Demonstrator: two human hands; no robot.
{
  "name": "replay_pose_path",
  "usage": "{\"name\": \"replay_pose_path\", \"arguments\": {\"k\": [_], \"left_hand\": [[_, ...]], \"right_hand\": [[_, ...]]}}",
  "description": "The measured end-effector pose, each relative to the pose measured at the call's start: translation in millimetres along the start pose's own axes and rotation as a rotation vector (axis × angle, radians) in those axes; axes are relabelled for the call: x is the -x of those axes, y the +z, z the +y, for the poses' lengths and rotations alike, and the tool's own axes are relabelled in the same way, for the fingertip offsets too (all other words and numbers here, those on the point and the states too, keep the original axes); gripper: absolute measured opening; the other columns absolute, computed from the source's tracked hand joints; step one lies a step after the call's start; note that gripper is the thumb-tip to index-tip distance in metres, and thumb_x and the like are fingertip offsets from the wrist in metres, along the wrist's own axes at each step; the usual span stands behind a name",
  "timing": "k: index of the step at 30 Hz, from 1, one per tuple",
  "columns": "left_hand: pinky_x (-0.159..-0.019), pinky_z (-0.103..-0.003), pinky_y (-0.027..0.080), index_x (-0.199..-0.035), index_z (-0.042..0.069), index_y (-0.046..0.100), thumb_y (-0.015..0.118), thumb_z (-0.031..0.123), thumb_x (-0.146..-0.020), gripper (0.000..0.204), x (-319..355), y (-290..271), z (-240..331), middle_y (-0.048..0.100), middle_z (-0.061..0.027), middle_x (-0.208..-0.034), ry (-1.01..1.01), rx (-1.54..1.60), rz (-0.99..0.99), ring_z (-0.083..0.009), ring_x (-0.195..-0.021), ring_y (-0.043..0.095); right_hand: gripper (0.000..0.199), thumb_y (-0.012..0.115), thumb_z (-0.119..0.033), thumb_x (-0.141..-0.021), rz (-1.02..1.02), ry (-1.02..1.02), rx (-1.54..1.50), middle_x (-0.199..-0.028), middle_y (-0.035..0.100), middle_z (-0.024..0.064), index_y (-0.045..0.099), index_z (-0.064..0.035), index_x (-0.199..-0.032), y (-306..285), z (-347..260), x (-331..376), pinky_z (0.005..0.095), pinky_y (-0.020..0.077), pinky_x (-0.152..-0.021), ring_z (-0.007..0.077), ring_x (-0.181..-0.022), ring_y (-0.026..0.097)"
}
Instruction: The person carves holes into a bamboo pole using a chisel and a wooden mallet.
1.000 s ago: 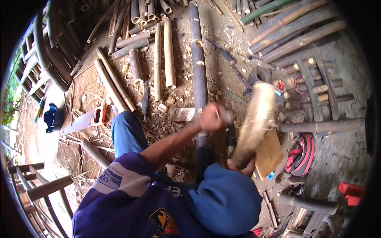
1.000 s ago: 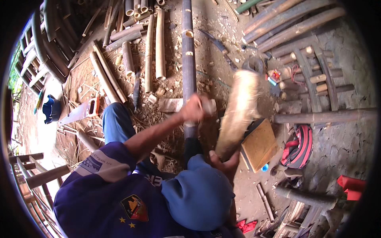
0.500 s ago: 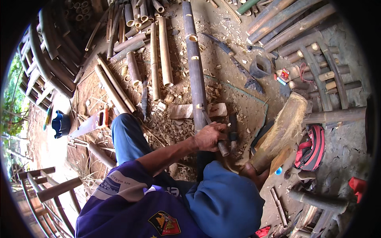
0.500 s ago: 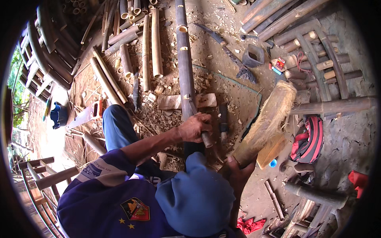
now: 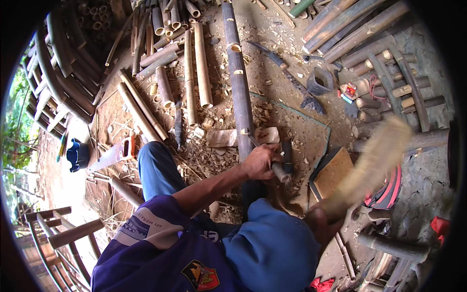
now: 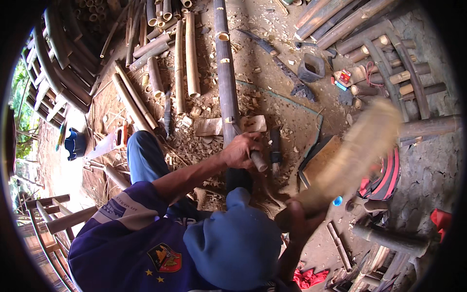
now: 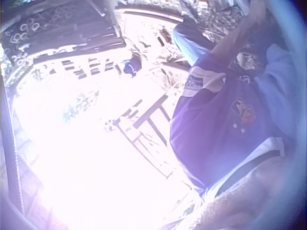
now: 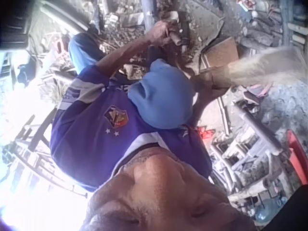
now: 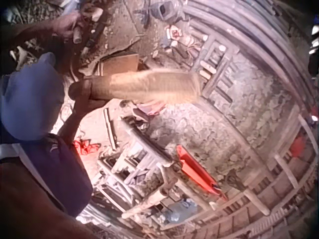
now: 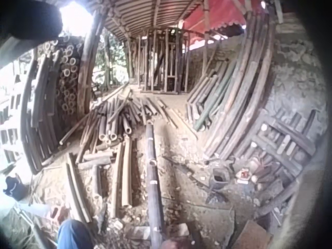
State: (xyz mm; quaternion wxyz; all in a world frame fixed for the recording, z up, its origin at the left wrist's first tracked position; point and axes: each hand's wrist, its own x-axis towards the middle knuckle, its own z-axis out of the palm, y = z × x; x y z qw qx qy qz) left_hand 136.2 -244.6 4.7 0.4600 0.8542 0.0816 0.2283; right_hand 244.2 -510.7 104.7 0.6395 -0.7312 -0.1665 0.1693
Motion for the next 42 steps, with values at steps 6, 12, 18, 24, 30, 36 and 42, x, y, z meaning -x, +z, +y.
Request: {"name": "replay_pose_path", "arguments": {"k": [6, 12, 18, 24, 30, 36, 42], "left_hand": [[-0.074, -0.045, 0.051, -0.087, 0.005, 0.069, 0.068, 0.020, -0.060, 0.031, -15, 4, -1, 0.061, -0.0161, -0.088, -0.030, -0.040, 0.096, -0.0376, -0.086, 0.063], [-0.069, -0.042, 0.055, -0.085, 0.006, 0.070, 0.070, 0.020, -0.071, 0.020, -27, -15, -6, 0.066, -0.0154, -0.088, -0.089, -0.048, 0.131, -0.0313, -0.081, 0.067], [-0.057, -0.029, 0.043, -0.076, 0.004, 0.063, 0.073, 0.029, -0.082, 0.028, -96, -89, -14, 0.061, -0.0041, -0.069, -0.549, 0.580, 0.485, -0.0113, -0.064, 0.055], [-0.057, -0.024, 0.041, -0.095, 0.005, 0.049, 0.075, 0.030, -0.082, 0.038, -98, -81, -30, 0.055, 0.0008, -0.072, -0.555, 0.551, 0.471, -0.0078, -0.062, 0.051], [-0.076, -0.030, 0.043, -0.096, 0.010, 0.054, 0.069, 0.026, -0.089, 0.023, -95, -77, -38, 0.058, 0.0008, -0.085, -0.575, 0.367, 0.422, -0.0112, -0.070, 0.053], [-0.088, -0.034, 0.039, -0.093, 0.013, 0.060, 0.051, 0.025, -0.098, 0.015, -103, -79, -105, 0.059, 0.0009, -0.094, -0.431, -0.210, 0.230, -0.0127, -0.080, 0.053], [-0.069, -0.027, 0.049, -0.105, 0.008, 0.052, 0.049, 0.020, -0.093, 0.017, -103, -82, -107, 0.056, -0.0122, -0.095, -0.415, 0.446, 0.391, -0.0193, -0.077, 0.057]], "right_hand": [[0.070, 0.077, -0.025, -0.074, -0.180, -0.245, 0.475, -0.107, 0.059, 0.0186, 0.044, 0.0019, -0.130, 81, 27, -6, 0.0350, 0.0522, -0.080, 0.0271, -0.093, 0.062], [0.093, 0.076, -0.017, -0.074, -0.160, 0.037, 0.097, -0.132, 0.048, 0.0236, 0.023, 0.0042, -0.148, 68, -7, -11, 0.0442, 0.0463, -0.097, 0.0340, -0.117, 0.055], [0.089, 0.068, -0.004, -0.080, -0.115, -0.074, -0.009, -0.126, 0.048, 0.0207, 0.015, 0.0041, -0.151, 38, -28, -43, 0.0374, 0.0529, -0.082, 0.0259, -0.096, 0.060], [0.081, 0.064, -0.001, -0.082, -0.224, -0.082, -0.118, -0.117, 0.053, 0.0182, 0.019, 0.0030, -0.150, 43, -21, -56, 0.0366, 0.0536, -0.076, 0.0221, -0.081, 0.061], [0.084, 0.065, -0.002, -0.081, -0.305, 0.012, -0.124, -0.117, 0.054, 0.0174, 0.019, 0.0002, -0.151, 42, -25, -63, 0.0361, 0.0538, -0.074, 0.0220, -0.082, 0.062], [0.070, 0.068, -0.011, -0.080, -0.366, -0.257, -0.174, -0.104, 0.060, 0.0173, 0.033, 0.0014, -0.140, 34, -128, -154, 0.0377, 0.0562, -0.069, 0.0233, -0.076, 0.064], [0.057, 0.074, -0.018, -0.076, -0.358, -0.556, 0.190, -0.099, 0.063, 0.0171, 0.049, 0.0056, -0.122, 144, -175, -210, 0.0358, 0.0539, -0.075, 0.0235, -0.083, 0.064]]}}
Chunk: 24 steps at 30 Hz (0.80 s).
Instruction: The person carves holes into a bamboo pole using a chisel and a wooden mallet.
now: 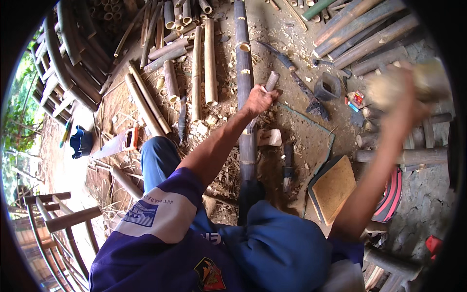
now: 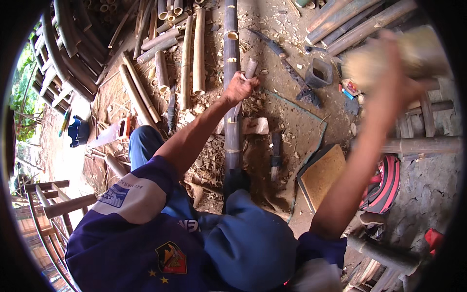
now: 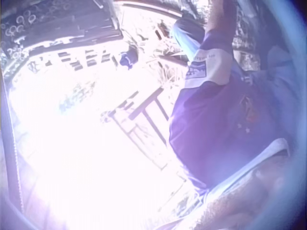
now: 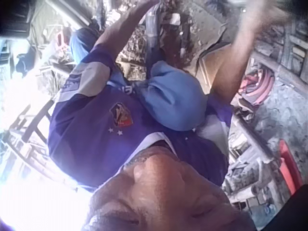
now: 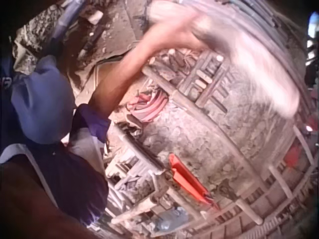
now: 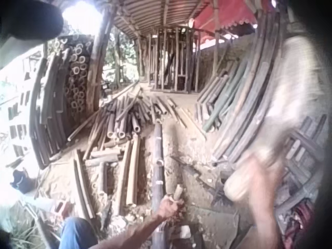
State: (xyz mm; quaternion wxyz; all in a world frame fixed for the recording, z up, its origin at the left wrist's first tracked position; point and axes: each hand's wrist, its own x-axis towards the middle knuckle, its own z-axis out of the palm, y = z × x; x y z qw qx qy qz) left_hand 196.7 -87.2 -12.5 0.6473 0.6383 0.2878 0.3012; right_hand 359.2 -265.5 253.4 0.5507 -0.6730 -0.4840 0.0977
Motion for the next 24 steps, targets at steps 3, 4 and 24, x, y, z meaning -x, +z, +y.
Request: {"name": "replay_pose_path", "arguments": {"k": [3, 4, 24], "left_hand": [[-0.069, -0.033, 0.052, -0.103, 0.007, 0.061, 0.055, 0.015, -0.089, 0.017, 13, 12, 5, 0.062, -0.0132, -0.084, -0.030, -0.148, -0.025, -0.0206, -0.071, 0.061], [-0.068, -0.035, 0.053, -0.102, 0.006, 0.064, 0.057, 0.013, -0.088, 0.017, 25, 21, 8, 0.063, -0.0136, -0.080, -0.019, -0.206, -0.024, -0.0210, -0.069, 0.062], [-0.049, -0.023, 0.036, -0.083, 0.007, 0.072, 0.070, 0.025, -0.087, 0.019, 68, -8, 58, 0.065, 0.0006, -0.068, -0.039, 0.226, 0.127, -0.0049, -0.053, 0.048]], "right_hand": [[0.056, 0.077, -0.016, -0.071, -0.621, 0.245, 0.489, -0.099, 0.064, 0.0156, 0.052, 0.0058, -0.116, 76, 41, 8, 0.0324, 0.0502, -0.082, 0.0224, -0.090, 0.063], [0.060, 0.077, -0.016, -0.069, -0.634, 0.218, 0.337, -0.100, 0.064, 0.0147, 0.051, 0.0040, -0.119, 71, 53, 10, 0.0325, 0.0506, -0.080, 0.0221, -0.089, 0.063], [0.046, 0.065, -0.013, -0.081, -0.312, 0.380, -0.352, -0.089, 0.062, 0.0121, 0.048, 0.0025, -0.121, 9, -16, 83, 0.0333, 0.0542, -0.058, 0.0193, -0.068, 0.062]]}}
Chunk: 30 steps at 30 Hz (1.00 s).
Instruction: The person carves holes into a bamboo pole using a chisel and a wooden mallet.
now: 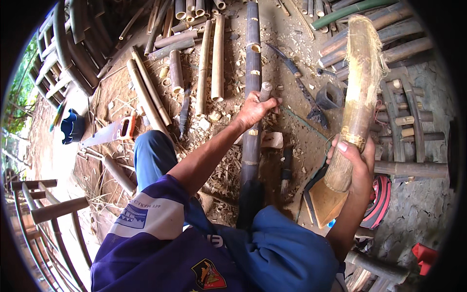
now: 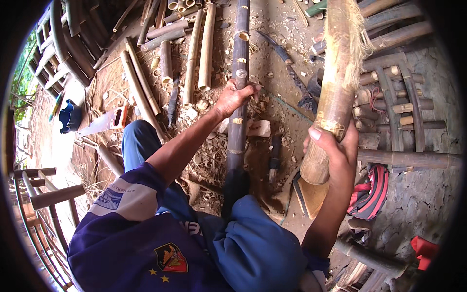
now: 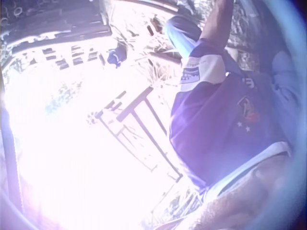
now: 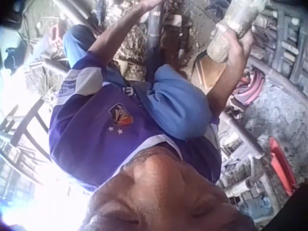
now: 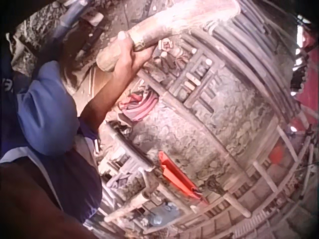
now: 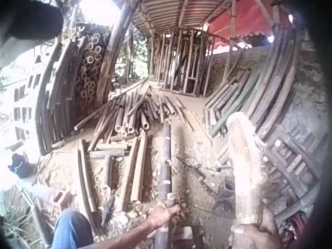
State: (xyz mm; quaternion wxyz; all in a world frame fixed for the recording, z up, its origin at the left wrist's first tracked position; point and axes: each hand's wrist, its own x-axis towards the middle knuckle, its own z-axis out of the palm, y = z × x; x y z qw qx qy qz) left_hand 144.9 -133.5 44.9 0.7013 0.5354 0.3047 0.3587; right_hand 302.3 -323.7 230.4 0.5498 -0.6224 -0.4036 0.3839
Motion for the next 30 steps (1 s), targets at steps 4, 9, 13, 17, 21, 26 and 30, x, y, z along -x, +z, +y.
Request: {"name": "replay_pose_path", "arguments": {"k": [4, 9, 13, 17, 21, 26, 30], "left_hand": [[-0.050, -0.023, 0.037, -0.089, 0.005, 0.072, 0.069, 0.025, -0.087, 0.020, 0, 2, -3, 0.066, 0.0000, -0.069, -0.046, 0.006, -0.022, -0.0047, -0.054, 0.048], [-0.058, -0.025, 0.044, -0.090, 0.002, 0.072, 0.069, 0.026, -0.088, 0.024, 0, -4, -10, 0.067, -0.0020, -0.071, 0.038, -0.119, -0.051, -0.0074, -0.061, 0.055], [-0.065, -0.027, 0.048, -0.093, 0.001, 0.072, 0.068, 0.025, -0.088, 0.026, -5, 3, -13, 0.069, -0.0034, -0.073, 0.036, -0.288, -0.112, -0.0096, -0.067, 0.060], [-0.065, -0.027, 0.049, -0.094, 0.000, 0.072, 0.068, 0.024, -0.088, 0.025, -9, -8, -19, 0.069, -0.0037, -0.073, 0.045, -0.127, -0.104, -0.0094, -0.067, 0.060], [-0.066, -0.027, 0.050, -0.086, 0.000, 0.073, 0.064, 0.021, -0.088, 0.022, -2, -5, -4, 0.069, -0.0038, -0.071, -0.039, -0.101, -0.103, -0.0096, -0.067, 0.061], [-0.064, -0.028, 0.049, -0.066, 0.003, 0.069, 0.067, 0.022, -0.087, 0.028, -4, -5, -9, 0.066, -0.0034, -0.064, 0.039, -0.100, -0.074, -0.0102, -0.063, 0.061], [-0.062, -0.029, 0.049, -0.065, 0.003, 0.069, 0.069, 0.024, -0.087, 0.030, -3, -1, -9, 0.066, -0.0037, -0.062, 0.052, -0.127, -0.068, -0.0110, -0.062, 0.061]], "right_hand": [[0.048, 0.066, -0.012, -0.080, -0.026, -0.016, 0.008, -0.090, 0.062, 0.0125, 0.047, 0.0013, -0.122, 1, 0, -1, 0.0329, 0.0541, -0.058, 0.0193, -0.067, 0.062], [0.052, 0.064, -0.010, -0.080, -0.065, -0.053, 0.019, -0.090, 0.061, 0.0133, 0.044, 0.0021, -0.126, -1, -9, -5, 0.0328, 0.0537, -0.059, 0.0194, -0.066, 0.062], [0.052, 0.061, -0.013, -0.080, 0.065, -0.297, 0.159, -0.093, 0.060, 0.0158, 0.045, 0.0076, -0.124, -12, -54, -9, 0.0327, 0.0534, -0.058, 0.0200, -0.067, 0.060], [0.052, 0.058, -0.016, -0.083, 0.119, -0.494, 0.107, -0.099, 0.058, 0.0197, 0.044, 0.0094, -0.127, -2, -72, -15, 0.0349, 0.0521, -0.064, 0.0221, -0.075, 0.059], [0.056, 0.059, -0.021, -0.078, 0.253, -0.511, 0.107, -0.095, 0.058, 0.0222, 0.047, 0.0126, -0.122, 10, -85, -14, 0.0342, 0.0506, -0.066, 0.0226, -0.069, 0.058], [0.054, 0.058, -0.020, -0.078, 0.219, -0.459, 0.165, -0.095, 0.059, 0.0223, 0.048, 0.0123, -0.120, 17, -81, -11, 0.0344, 0.0503, -0.065, 0.0224, -0.069, 0.058], [0.050, 0.059, -0.019, -0.079, 0.193, -0.429, 0.184, -0.095, 0.061, 0.0224, 0.050, 0.0121, -0.118, 11, -75, -13, 0.0341, 0.0507, -0.062, 0.0217, -0.068, 0.059]]}}
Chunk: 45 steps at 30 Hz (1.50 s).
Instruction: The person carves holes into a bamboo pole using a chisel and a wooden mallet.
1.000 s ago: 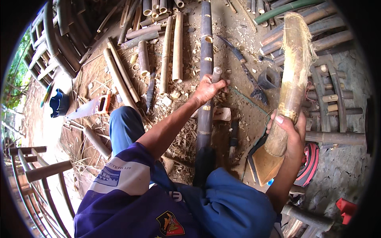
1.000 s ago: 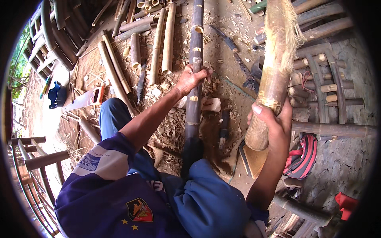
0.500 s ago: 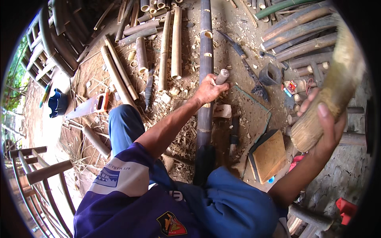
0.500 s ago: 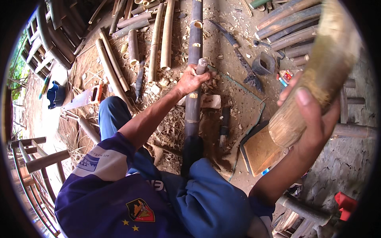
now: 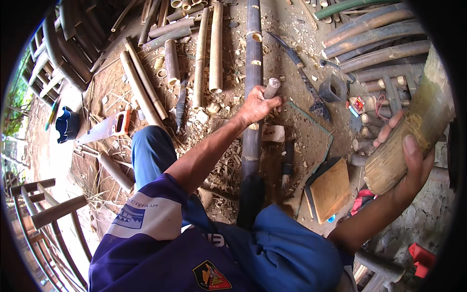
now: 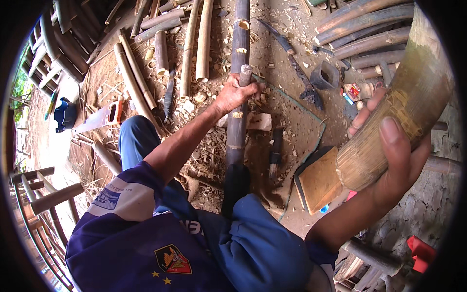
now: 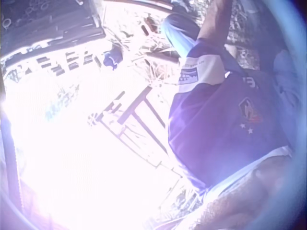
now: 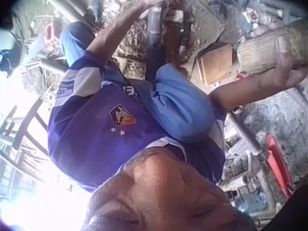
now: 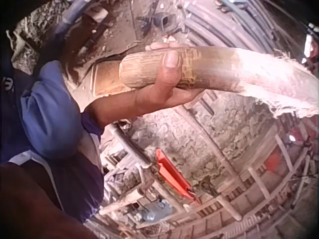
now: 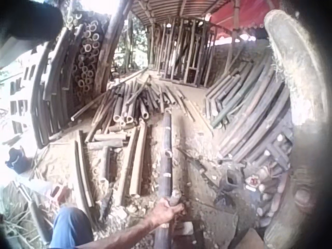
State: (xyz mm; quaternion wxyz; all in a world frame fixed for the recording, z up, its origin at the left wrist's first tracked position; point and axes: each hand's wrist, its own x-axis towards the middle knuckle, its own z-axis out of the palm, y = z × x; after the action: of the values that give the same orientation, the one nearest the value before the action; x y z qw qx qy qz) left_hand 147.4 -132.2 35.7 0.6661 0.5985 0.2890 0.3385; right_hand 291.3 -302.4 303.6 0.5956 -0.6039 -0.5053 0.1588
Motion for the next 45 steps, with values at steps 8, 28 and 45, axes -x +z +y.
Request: {"name": "replay_pose_path", "arguments": {"k": [8, 28, 45], "left_hand": [[-0.062, -0.030, 0.050, -0.078, 0.001, 0.070, 0.067, 0.022, -0.088, 0.023, -16, -18, -23, 0.067, -0.0054, -0.066, 0.068, -0.168, 0.066, -0.0123, -0.062, 0.062], [-0.066, -0.028, 0.048, -0.076, 0.004, 0.072, 0.067, 0.022, -0.085, 0.021, 12, -17, 15, 0.069, -0.0025, -0.070, -0.108, 0.133, 0.100, -0.0100, -0.068, 0.061], [-0.065, -0.028, 0.046, -0.070, 0.005, 0.071, 0.068, 0.026, -0.085, 0.026, 16, -14, 12, 0.066, -0.0008, -0.063, -0.123, 0.035, 0.089, -0.0106, -0.062, 0.058]], "right_hand": [[0.057, 0.071, -0.016, -0.076, -0.161, 0.102, 0.353, -0.107, 0.063, 0.0240, 0.050, 0.0099, -0.122, 52, 79, -15, 0.0370, 0.0515, -0.079, 0.0282, -0.091, 0.064], [0.052, 0.067, 0.001, -0.082, -0.323, 0.269, -0.067, -0.100, 0.059, 0.0046, 0.046, 0.0013, -0.129, 37, 42, 13, 0.0249, 0.0481, -0.074, 0.0095, -0.083, 0.057], [0.057, 0.065, -0.004, -0.080, -0.337, 0.221, 0.014, -0.100, 0.060, 0.0091, 0.044, 0.0022, -0.132, 35, 34, 7, 0.0279, 0.0497, -0.075, 0.0139, -0.084, 0.059]]}}
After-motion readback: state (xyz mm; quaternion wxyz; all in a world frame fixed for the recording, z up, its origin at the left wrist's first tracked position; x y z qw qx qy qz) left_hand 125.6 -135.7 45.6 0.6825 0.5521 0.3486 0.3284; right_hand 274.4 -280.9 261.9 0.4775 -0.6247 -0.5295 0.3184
